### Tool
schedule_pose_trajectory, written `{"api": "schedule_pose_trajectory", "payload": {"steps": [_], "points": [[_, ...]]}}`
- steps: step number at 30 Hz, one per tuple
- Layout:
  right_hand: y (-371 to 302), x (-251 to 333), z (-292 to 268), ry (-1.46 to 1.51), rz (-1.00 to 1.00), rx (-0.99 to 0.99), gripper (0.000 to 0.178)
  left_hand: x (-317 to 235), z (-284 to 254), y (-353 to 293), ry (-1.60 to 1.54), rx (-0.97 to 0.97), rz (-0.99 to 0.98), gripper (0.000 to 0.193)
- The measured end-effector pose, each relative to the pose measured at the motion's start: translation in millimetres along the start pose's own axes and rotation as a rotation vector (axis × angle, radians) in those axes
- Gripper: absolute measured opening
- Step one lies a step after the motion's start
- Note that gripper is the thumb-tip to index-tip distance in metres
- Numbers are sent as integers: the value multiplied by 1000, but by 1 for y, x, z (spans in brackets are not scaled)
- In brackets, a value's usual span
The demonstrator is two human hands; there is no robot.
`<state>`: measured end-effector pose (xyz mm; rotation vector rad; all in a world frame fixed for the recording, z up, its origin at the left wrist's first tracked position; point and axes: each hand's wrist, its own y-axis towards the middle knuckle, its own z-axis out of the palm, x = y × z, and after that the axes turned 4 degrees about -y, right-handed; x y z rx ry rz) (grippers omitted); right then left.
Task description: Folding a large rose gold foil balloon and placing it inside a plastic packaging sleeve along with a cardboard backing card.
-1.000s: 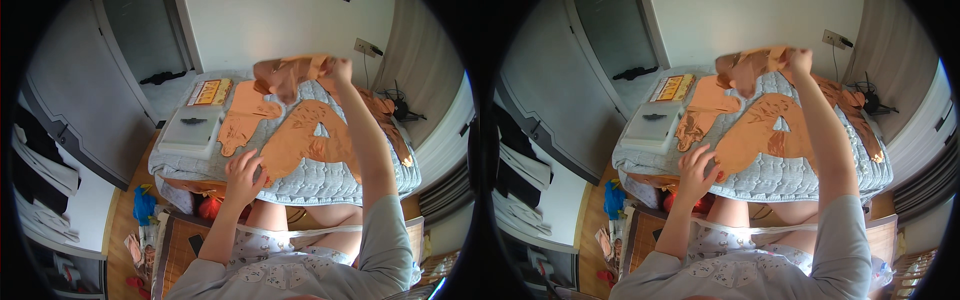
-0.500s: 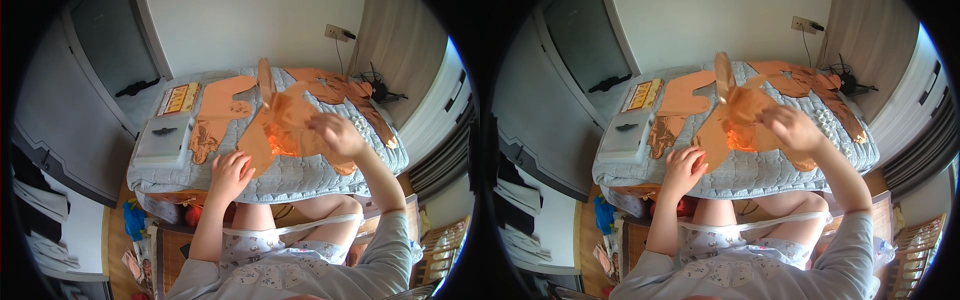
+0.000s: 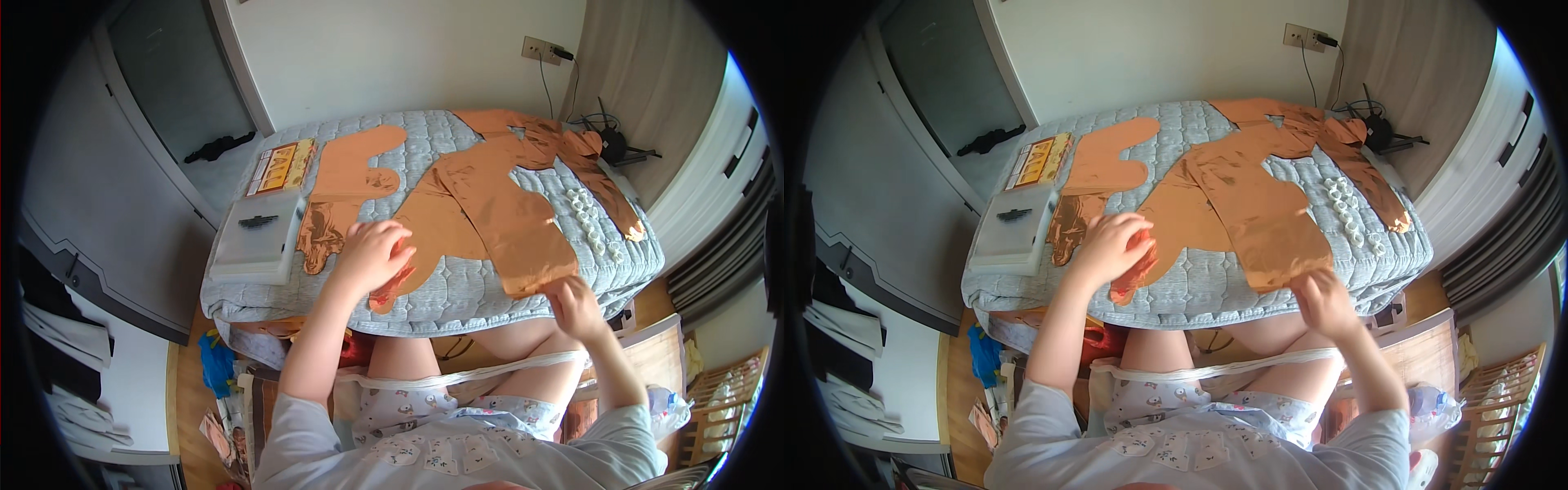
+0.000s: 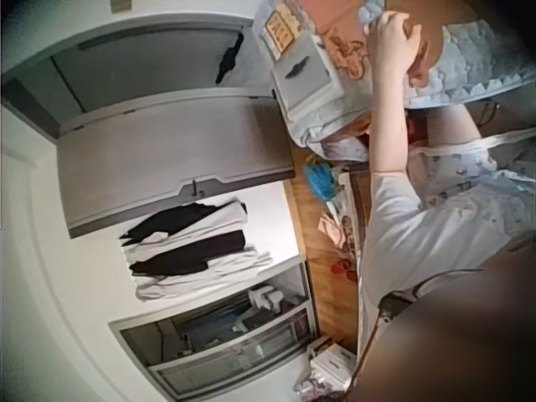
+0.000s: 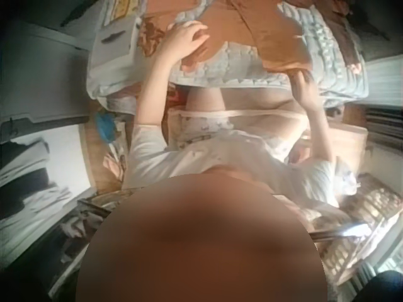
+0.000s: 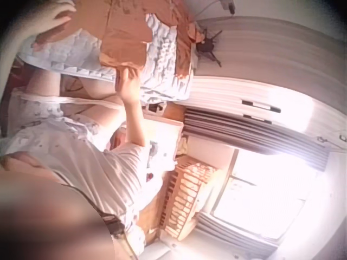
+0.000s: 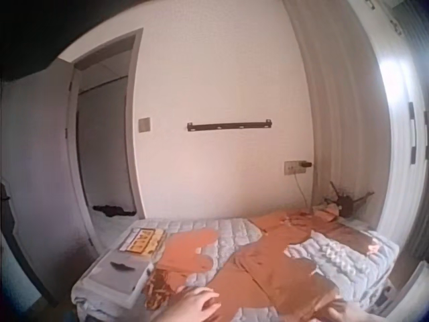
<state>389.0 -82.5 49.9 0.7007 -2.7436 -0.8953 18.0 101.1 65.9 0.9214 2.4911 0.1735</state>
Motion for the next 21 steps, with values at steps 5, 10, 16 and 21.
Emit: {"api": "schedule_pose_trajectory", "payload": {"steps": [5, 10, 16, 21], "points": [[-52, 39, 3, 90, 191, -28, 18, 20, 12, 88, 233, 32, 29, 37], [-56, 75, 14, 260, 521, -235, 10, 60, 37, 171, 369, 56, 18, 43], [-73, 70, 22, 325, 497, -272, 15, 74, 71, 215, 387, 55, 31, 50], [-98, 63, 27, 388, 545, -215, 21, 74, 79, 221, 371, 90, 0, 49]]}}
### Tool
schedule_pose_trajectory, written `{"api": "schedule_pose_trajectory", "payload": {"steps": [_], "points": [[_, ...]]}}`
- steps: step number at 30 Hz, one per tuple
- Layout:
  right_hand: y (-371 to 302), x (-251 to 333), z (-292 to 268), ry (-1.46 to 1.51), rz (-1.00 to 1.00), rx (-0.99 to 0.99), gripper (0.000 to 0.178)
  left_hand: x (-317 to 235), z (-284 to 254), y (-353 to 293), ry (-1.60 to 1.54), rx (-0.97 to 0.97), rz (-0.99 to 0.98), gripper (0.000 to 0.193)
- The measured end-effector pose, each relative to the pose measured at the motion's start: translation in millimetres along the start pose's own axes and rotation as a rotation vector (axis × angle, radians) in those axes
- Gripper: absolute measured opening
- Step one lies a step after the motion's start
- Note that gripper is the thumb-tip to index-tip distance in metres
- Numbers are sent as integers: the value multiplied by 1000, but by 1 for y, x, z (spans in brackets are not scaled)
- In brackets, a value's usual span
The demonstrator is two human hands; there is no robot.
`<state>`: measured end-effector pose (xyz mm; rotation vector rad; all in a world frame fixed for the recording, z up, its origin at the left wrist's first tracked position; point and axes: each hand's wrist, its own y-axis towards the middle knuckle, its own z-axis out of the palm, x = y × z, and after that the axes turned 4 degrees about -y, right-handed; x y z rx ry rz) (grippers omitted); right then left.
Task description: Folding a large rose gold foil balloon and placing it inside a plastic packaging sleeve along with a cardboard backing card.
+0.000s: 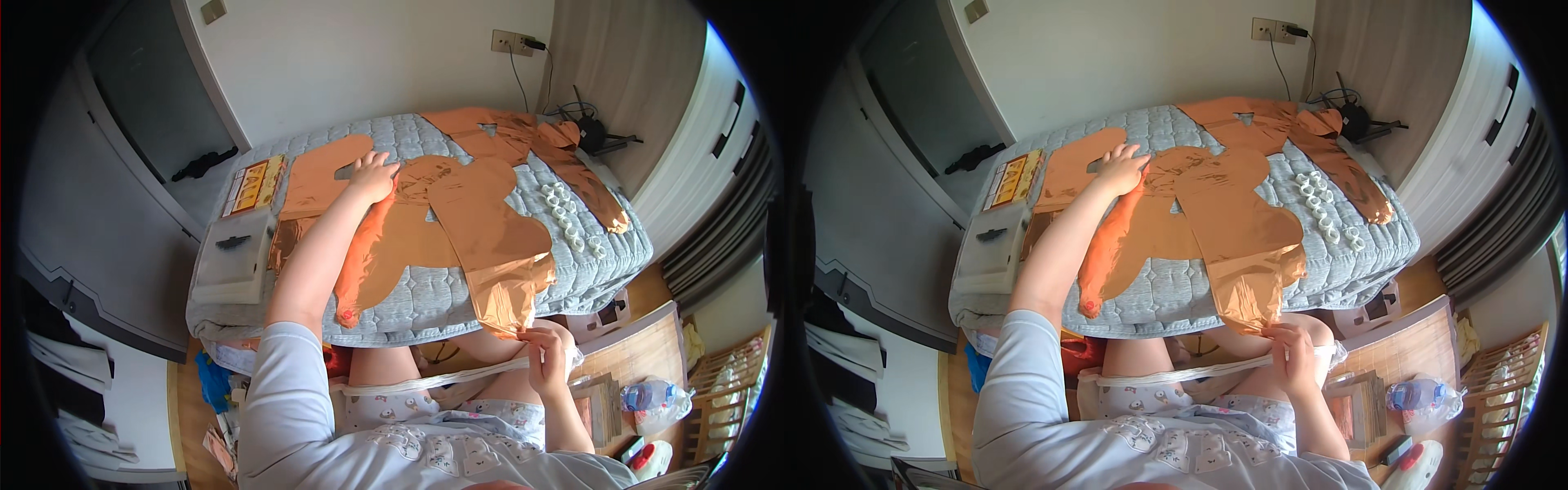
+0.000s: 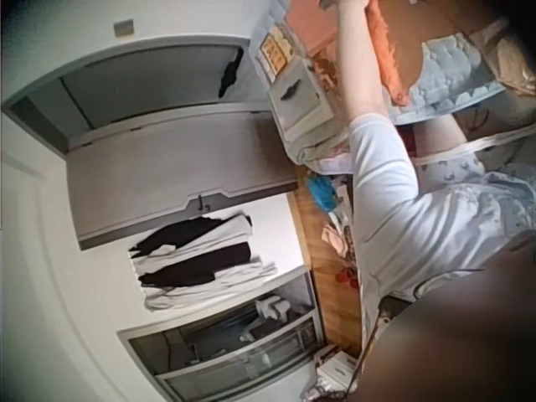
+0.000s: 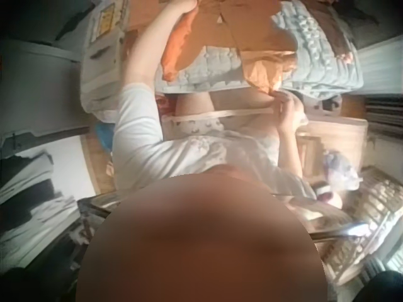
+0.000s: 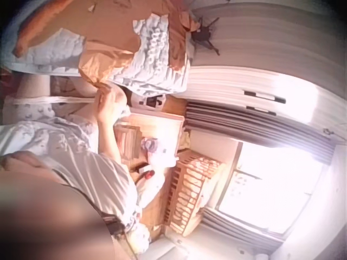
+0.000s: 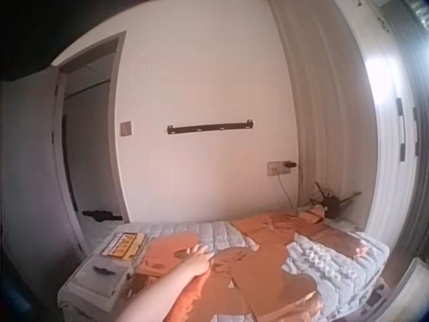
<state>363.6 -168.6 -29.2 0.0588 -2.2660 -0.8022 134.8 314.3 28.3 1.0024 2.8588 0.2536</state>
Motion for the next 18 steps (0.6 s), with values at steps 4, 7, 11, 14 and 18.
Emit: {"api": "schedule_pose_trajectory", "payload": {"steps": [4, 7, 11, 14, 18], "points": [[-5, -6, 5, 35, 25, -4, 18, 7, -5, -9, -143, -38, -15, 53], [0, -5, 12, 124, 40, -9, 17, 20, -25, -34, -508, -27, 19, 64], [-8, -19, 30, 409, 113, -123, 13, -8, -93, -131, -1144, 107, 11, 56], [-8, -31, 50, 465, 159, -105, 9, -7, -130, -234, -1405, 74, -53, 49], [11, -26, 76, 614, 30, -113, 9, 20, -119, -371, -1526, 206, -134, 43]]}}
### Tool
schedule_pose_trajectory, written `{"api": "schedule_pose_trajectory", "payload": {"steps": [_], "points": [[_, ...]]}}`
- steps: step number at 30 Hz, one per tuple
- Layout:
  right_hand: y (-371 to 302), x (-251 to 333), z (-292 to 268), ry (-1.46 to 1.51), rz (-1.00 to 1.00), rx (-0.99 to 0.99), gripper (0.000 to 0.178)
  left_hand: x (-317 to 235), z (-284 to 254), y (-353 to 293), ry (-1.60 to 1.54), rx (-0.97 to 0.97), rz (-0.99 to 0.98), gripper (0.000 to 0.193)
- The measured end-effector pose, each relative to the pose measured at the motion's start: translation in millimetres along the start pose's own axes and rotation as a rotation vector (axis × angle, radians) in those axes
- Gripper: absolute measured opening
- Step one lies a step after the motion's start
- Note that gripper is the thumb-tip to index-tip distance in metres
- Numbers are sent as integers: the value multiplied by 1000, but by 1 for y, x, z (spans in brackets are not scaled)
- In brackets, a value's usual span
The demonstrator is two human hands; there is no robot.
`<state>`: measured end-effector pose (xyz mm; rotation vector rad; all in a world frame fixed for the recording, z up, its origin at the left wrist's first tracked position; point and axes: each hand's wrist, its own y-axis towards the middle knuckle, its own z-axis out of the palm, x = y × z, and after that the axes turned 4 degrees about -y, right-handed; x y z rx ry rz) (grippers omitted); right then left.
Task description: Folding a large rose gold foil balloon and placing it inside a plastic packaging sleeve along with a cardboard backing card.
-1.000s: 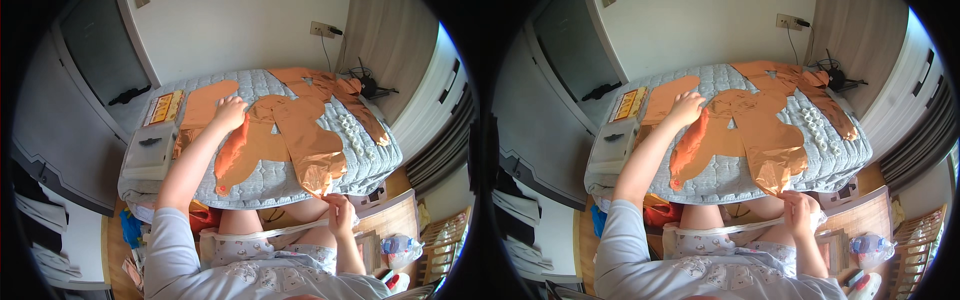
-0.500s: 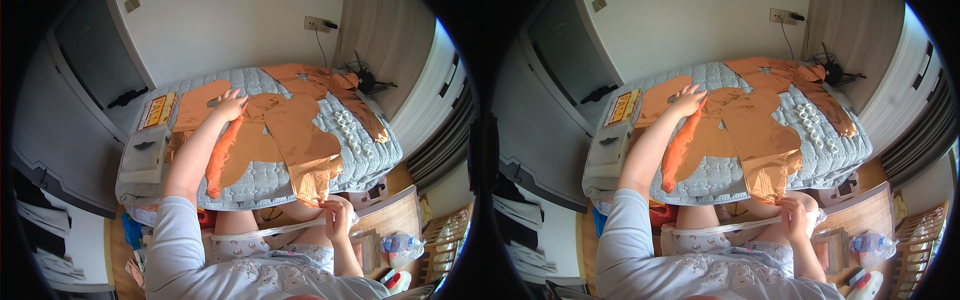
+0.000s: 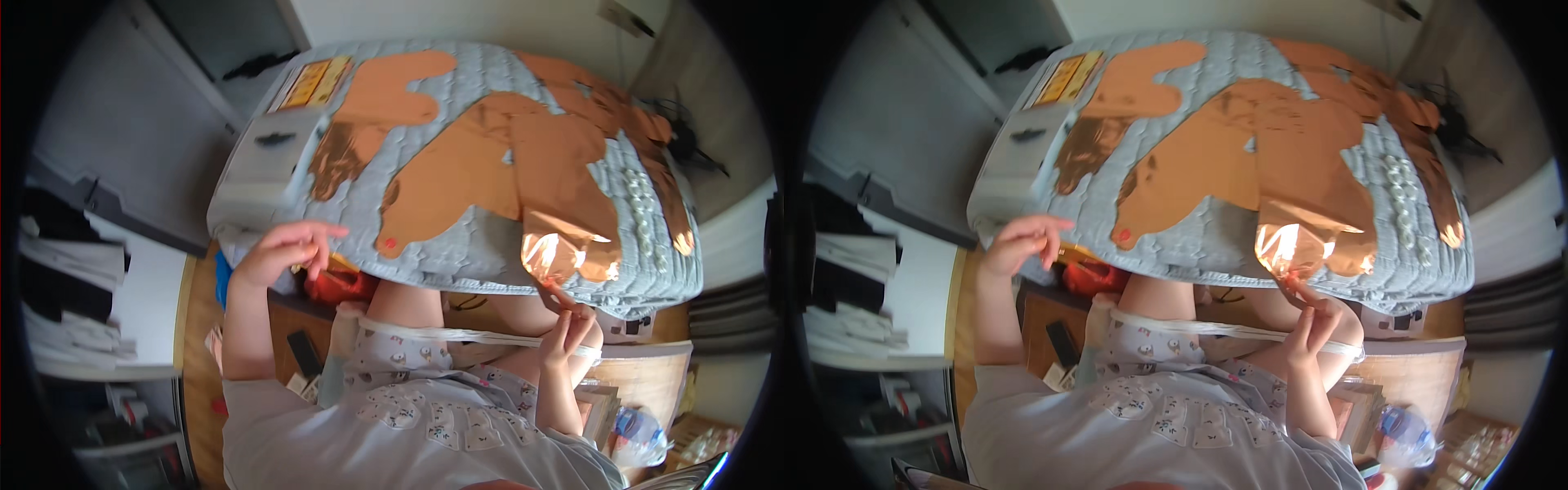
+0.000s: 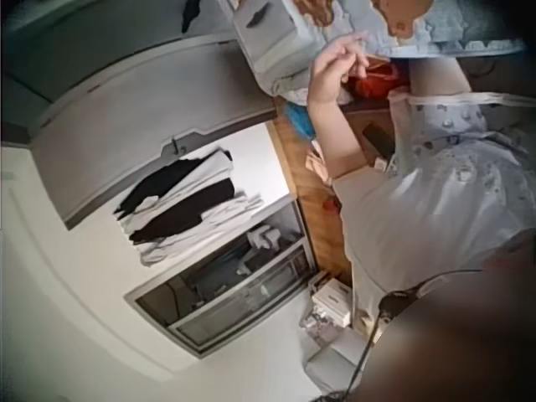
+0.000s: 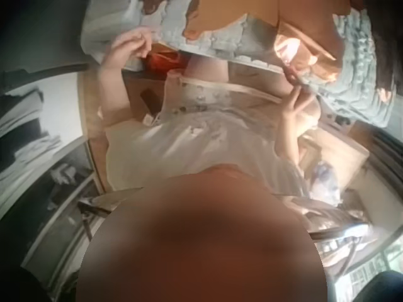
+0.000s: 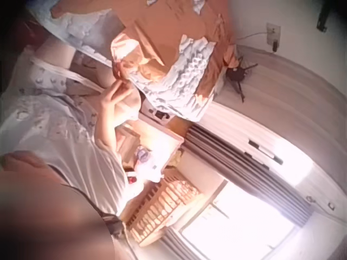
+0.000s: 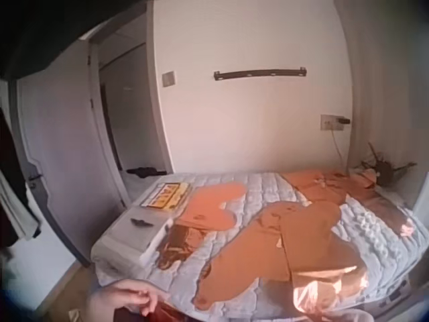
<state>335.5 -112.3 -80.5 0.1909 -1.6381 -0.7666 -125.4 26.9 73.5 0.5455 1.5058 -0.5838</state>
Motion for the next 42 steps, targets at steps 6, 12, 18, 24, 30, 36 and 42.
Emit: {"api": "schedule_pose_trajectory", "payload": {"steps": [6, 12, 18, 24, 30, 36, 42], "points": [[5, -24, 19, 21, -70, -41, 10, 129, 30, -67, -299, -489, -315, 36], [6, -24, 20, -23, -92, -92, 11, 233, 28, -50, 443, -753, -288, 31], [-1, -10, 6, -172, -59, -101, 14, 250, 24, -30, 644, -858, -470, 29], [-6, -2, 7, -191, 13, -111, 8, 251, 18, -30, 683, -875, -484, 28], [-1, 10, 14, -241, 30, -107, 7, 239, 17, -33, 665, -867, -493, 27], [16, 21, 19, -338, -110, 255, 14, 196, 31, -35, 318, -131, -360, 36], [61, 65, 29, -597, -158, 458, 38, 64, 82, -1, 405, 246, -191, 32]]}}
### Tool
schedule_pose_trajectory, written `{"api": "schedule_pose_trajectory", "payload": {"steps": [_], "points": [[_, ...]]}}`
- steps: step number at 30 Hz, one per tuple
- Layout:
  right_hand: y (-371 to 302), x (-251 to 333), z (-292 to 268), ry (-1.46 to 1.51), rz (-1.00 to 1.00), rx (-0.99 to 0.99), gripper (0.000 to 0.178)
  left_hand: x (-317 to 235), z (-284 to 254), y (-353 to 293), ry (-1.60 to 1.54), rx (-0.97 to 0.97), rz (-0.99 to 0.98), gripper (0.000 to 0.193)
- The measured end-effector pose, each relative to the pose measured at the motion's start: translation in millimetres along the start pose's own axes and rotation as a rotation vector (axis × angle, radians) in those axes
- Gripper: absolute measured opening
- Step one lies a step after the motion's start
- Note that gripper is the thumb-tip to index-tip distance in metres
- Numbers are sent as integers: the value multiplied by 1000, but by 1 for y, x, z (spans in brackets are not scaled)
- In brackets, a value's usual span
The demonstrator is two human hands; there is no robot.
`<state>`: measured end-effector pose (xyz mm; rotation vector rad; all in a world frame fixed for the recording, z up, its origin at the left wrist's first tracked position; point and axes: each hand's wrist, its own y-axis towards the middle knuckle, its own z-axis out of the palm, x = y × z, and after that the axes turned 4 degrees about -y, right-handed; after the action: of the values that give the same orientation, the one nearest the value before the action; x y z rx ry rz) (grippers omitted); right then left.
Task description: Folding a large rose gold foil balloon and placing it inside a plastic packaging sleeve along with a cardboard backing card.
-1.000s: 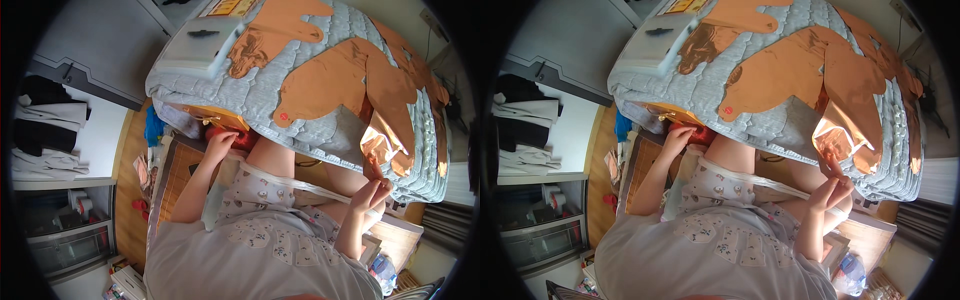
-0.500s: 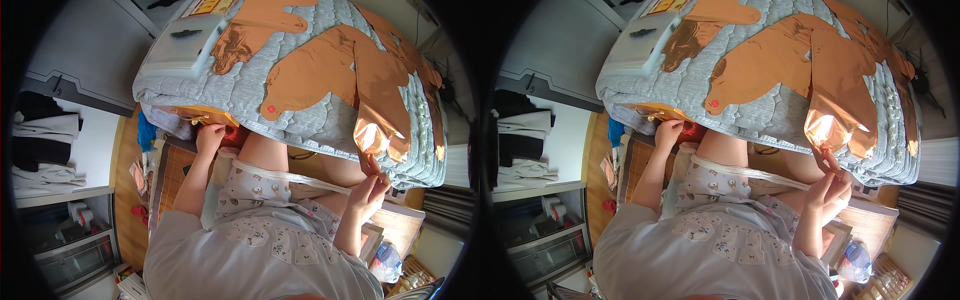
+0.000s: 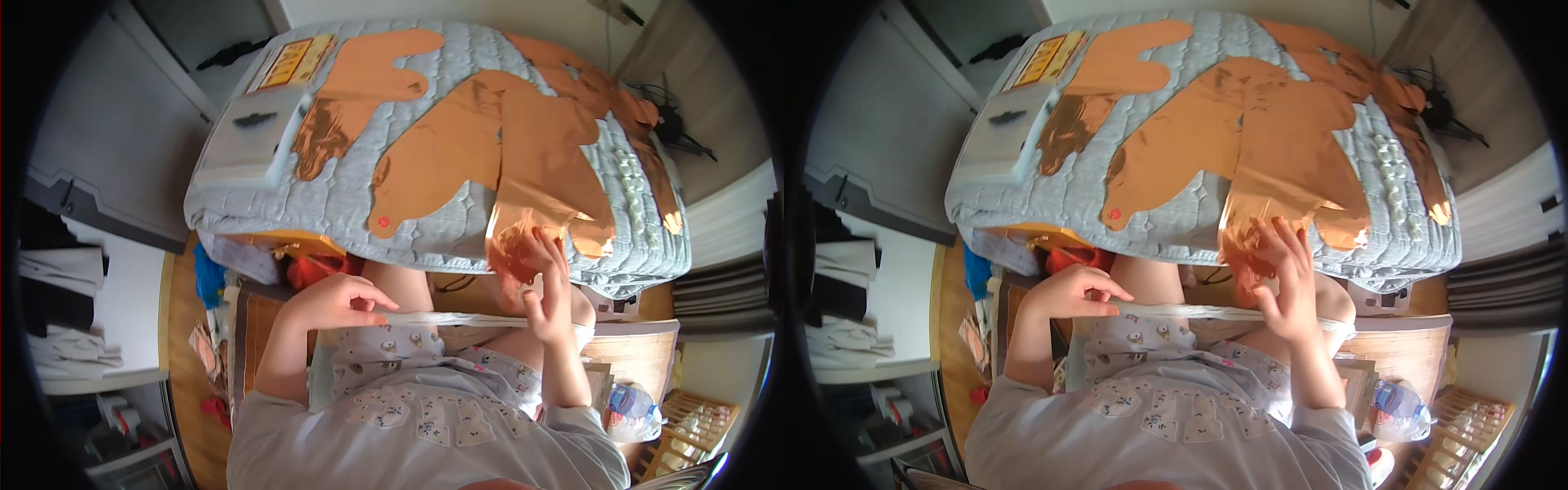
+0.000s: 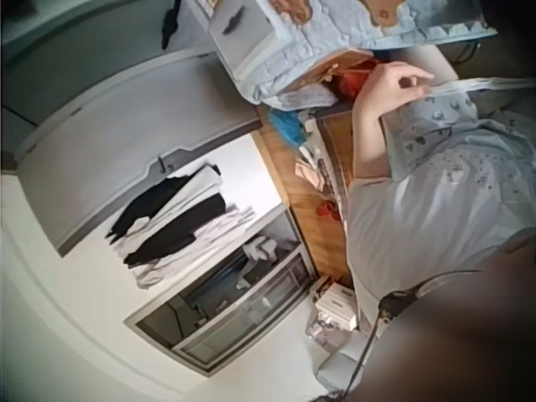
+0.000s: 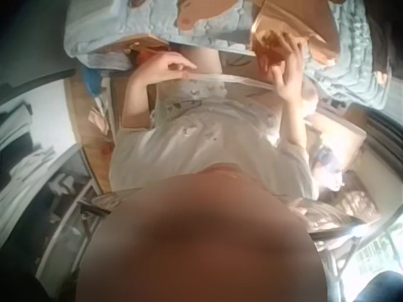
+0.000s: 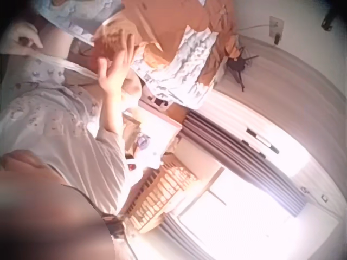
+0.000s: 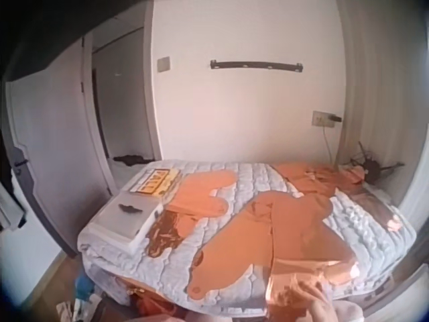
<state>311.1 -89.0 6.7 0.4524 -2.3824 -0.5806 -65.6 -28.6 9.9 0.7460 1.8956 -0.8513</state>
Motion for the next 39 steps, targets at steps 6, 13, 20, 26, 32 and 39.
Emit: {"api": "schedule_pose_trajectory", "payload": {"steps": [6, 13, 20, 26, 32, 39], "points": [[70, -26, -27, -334, 131, 35, 45, -48, -7, 29, 384, -544, 316, 28], [129, -71, -2, -478, 111, 239, 59, -34, -25, 71, 770, -845, 358, 44], [157, -77, 16, -522, 145, 360, 73, -21, -26, 77, 711, -819, 257, 45], [165, -82, 15, -613, 125, 428, 77, -21, -28, 77, 674, -823, 271, 44], [151, -75, -8, -634, 74, 297, 71, -24, -29, 76, 670, -855, 299, 40], [69, -175, -158, -874, 311, 82, 34, -53, 0, 80, 666, -811, 396, 36]]}}
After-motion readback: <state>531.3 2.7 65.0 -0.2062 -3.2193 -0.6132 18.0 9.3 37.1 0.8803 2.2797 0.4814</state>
